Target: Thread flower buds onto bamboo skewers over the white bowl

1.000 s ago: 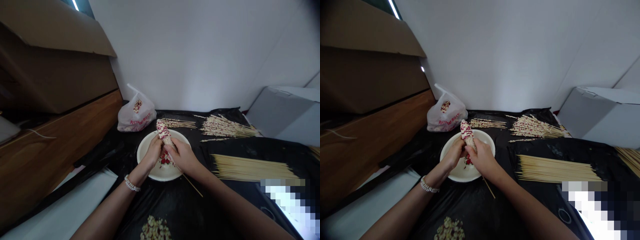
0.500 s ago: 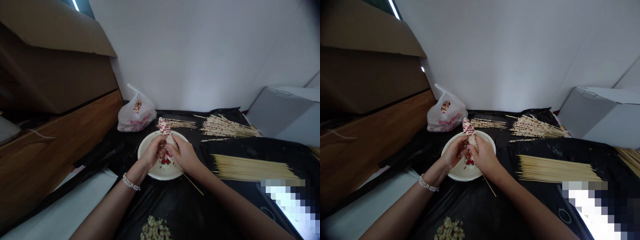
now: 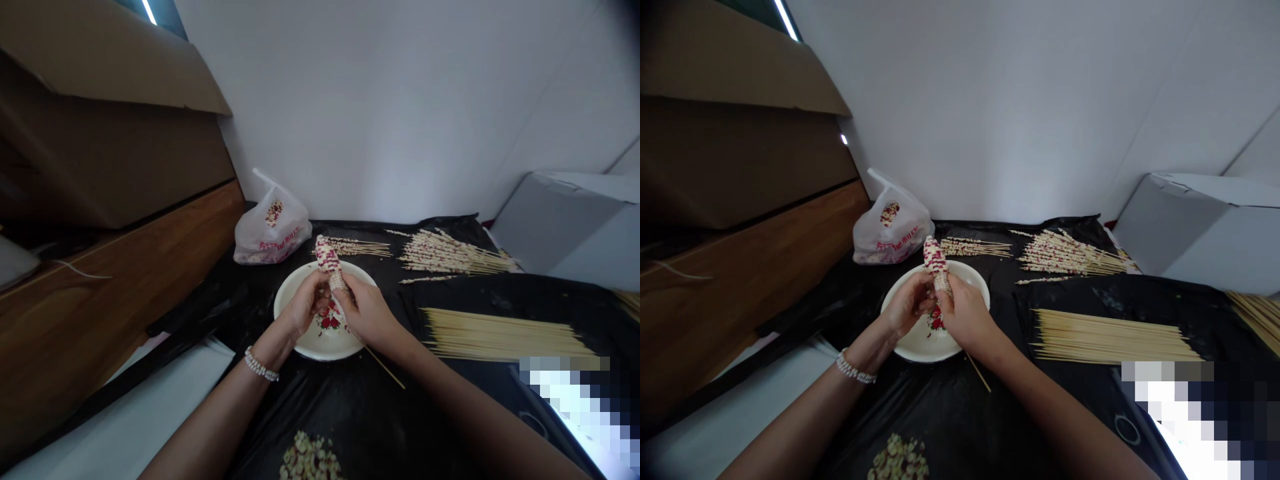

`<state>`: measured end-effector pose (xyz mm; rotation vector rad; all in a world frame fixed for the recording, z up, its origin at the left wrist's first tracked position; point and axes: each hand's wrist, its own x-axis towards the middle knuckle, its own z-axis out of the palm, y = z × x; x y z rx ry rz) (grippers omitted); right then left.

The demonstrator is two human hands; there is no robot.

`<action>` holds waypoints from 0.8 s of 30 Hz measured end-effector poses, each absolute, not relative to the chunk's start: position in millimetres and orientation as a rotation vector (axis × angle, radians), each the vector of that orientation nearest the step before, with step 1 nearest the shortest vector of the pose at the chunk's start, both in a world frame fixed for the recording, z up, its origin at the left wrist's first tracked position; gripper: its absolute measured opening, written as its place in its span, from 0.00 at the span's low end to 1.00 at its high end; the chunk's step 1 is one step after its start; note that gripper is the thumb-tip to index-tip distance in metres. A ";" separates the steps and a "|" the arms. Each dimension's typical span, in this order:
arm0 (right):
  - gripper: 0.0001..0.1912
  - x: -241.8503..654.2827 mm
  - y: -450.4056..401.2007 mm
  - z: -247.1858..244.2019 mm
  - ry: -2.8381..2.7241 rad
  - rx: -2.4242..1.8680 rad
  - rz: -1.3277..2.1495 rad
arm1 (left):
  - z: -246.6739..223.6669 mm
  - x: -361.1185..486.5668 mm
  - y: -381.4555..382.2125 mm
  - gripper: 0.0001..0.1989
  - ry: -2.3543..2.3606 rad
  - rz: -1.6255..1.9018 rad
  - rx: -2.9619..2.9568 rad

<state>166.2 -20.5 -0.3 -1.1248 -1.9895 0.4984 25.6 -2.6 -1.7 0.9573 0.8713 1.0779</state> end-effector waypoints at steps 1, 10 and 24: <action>0.13 165.6 -20.6 -1.1 -1.984 -1.134 0.500 | -1.8 26.0 -2.8 0.07 0.883 1.086 0.962; 0.12 168.0 -18.6 0.9 -1.945 -1.175 0.506 | 0.8 25.6 -3.6 0.07 0.838 1.104 0.968; 0.14 166.7 -16.7 -8.8 -1.847 -1.111 0.365 | -3.0 21.6 0.5 0.14 0.793 0.981 0.822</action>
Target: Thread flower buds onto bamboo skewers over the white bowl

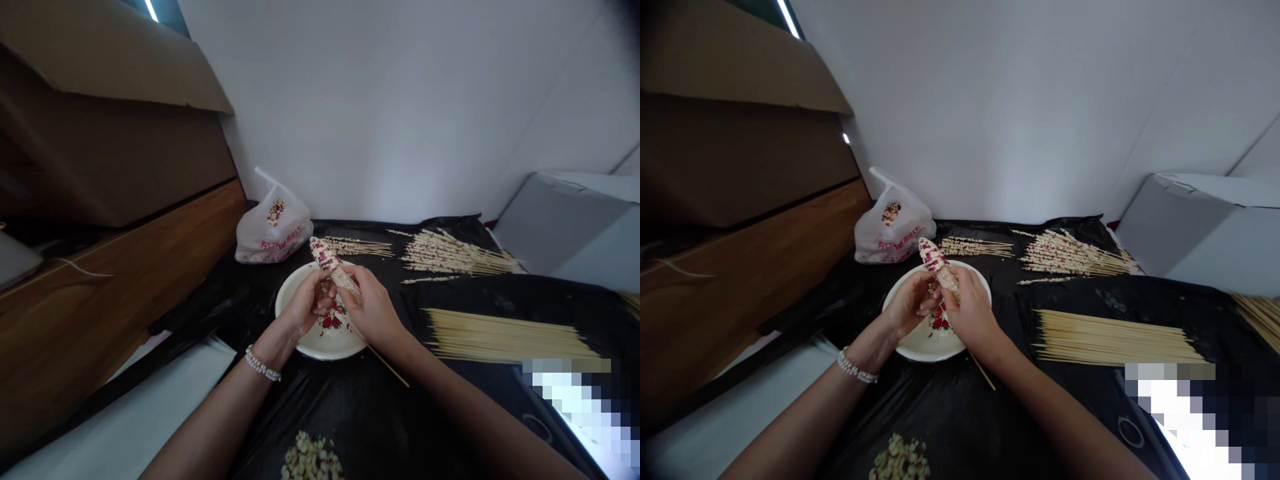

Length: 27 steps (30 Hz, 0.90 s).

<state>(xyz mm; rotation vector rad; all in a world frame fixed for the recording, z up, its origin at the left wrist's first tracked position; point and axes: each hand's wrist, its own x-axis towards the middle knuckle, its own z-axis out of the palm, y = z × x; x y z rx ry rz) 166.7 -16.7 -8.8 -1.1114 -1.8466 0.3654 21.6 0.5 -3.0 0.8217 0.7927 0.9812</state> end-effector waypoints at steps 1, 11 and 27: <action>0.14 166.6 -17.0 -8.5 -1.849 -1.106 0.365 | -2.7 21.5 0.4 0.14 0.787 0.984 0.813; 0.19 160.5 -24.3 -12.3 -1.897 -1.060 0.396 | -1.6 22.1 -1.3 0.13 0.739 0.988 0.817; 0.18 161.4 -24.6 -14.3 -1.923 -1.099 0.563 | -0.4 25.0 -3.1 0.11 0.869 0.963 0.888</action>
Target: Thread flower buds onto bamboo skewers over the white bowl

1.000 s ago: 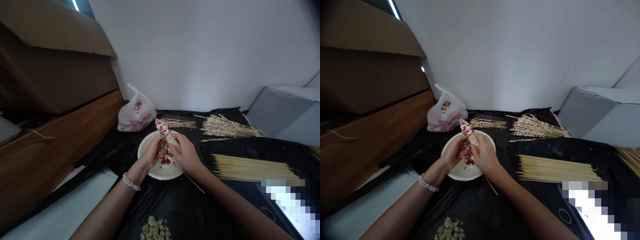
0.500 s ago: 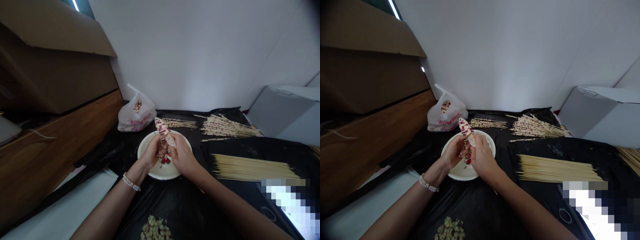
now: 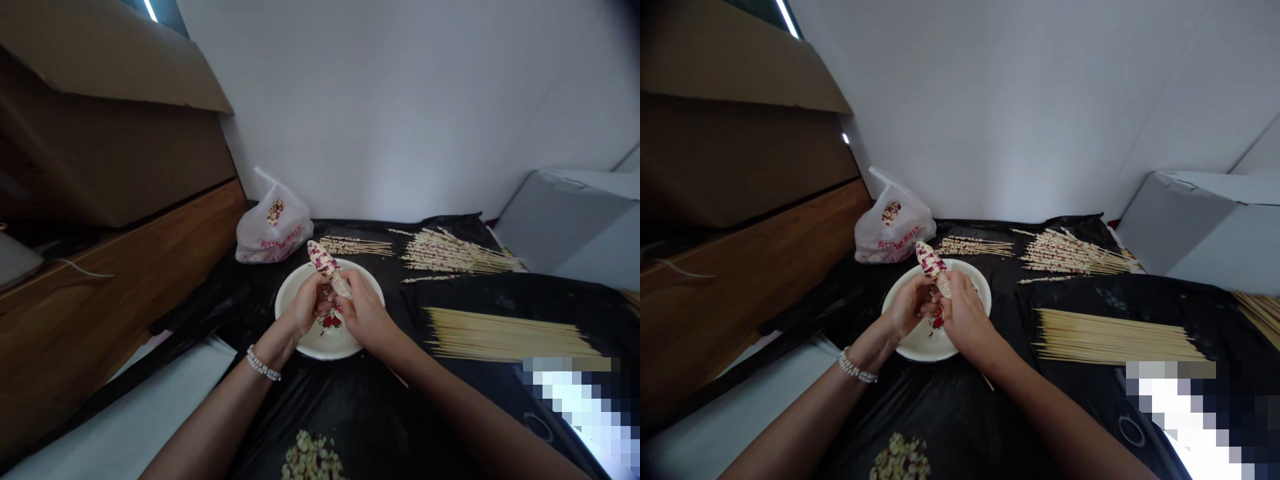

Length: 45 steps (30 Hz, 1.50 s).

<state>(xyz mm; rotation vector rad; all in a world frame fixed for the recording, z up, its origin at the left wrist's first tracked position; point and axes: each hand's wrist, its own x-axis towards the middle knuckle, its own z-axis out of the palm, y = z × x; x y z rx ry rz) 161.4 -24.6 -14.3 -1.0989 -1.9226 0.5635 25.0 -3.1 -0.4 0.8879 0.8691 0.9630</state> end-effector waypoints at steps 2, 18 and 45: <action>0.18 162.4 -23.9 -13.5 -1.921 -1.113 0.607 | -0.2 25.7 -3.7 0.12 0.911 0.959 0.911; 0.16 168.3 -21.5 -0.9 -1.846 -1.170 0.750 | -1.4 28.4 -4.4 0.08 0.832 1.017 0.921; 0.16 163.1 -25.4 -2.2 -1.907 -1.077 0.700 | 0.8 25.1 -2.2 0.09 0.886 1.008 0.840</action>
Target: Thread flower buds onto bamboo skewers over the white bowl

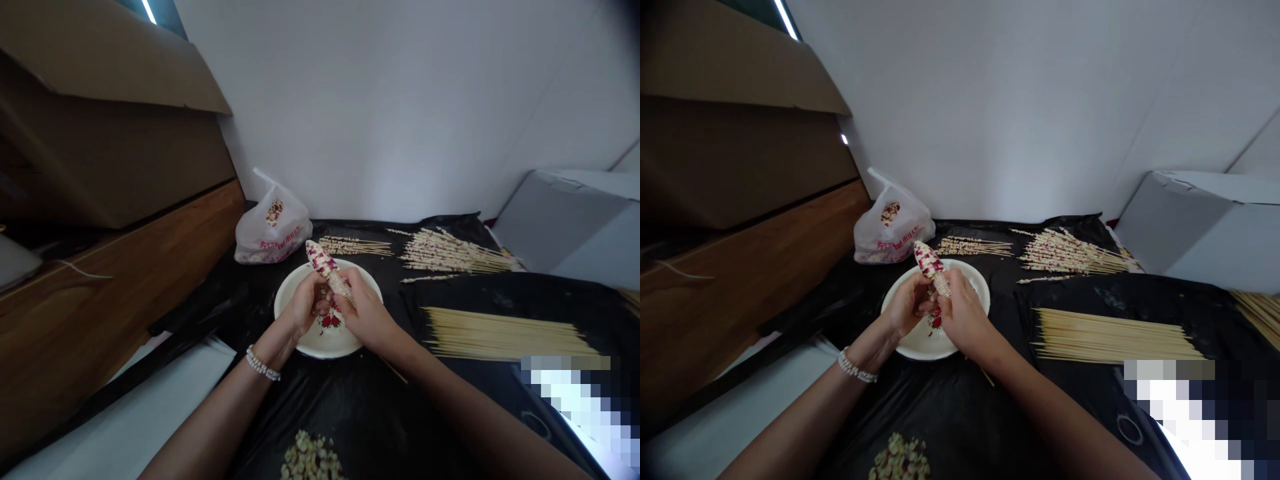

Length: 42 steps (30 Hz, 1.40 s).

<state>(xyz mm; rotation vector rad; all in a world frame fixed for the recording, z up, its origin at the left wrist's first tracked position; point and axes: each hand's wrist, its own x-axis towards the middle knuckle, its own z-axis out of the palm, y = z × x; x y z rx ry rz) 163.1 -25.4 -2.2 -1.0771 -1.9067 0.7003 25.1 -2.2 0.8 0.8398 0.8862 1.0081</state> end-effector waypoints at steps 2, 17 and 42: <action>0.16 163.5 -24.5 -4.2 -1.896 -1.083 0.729 | -0.1 25.3 -2.3 0.08 0.909 1.013 0.853; 0.17 165.2 -10.1 -31.0 -1.728 -1.087 1.027 | 1.5 32.2 -4.3 0.11 0.998 1.024 1.024; 0.16 165.2 -16.8 -11.0 -1.674 -0.999 0.959 | 1.1 26.5 -4.8 0.13 0.839 1.046 0.881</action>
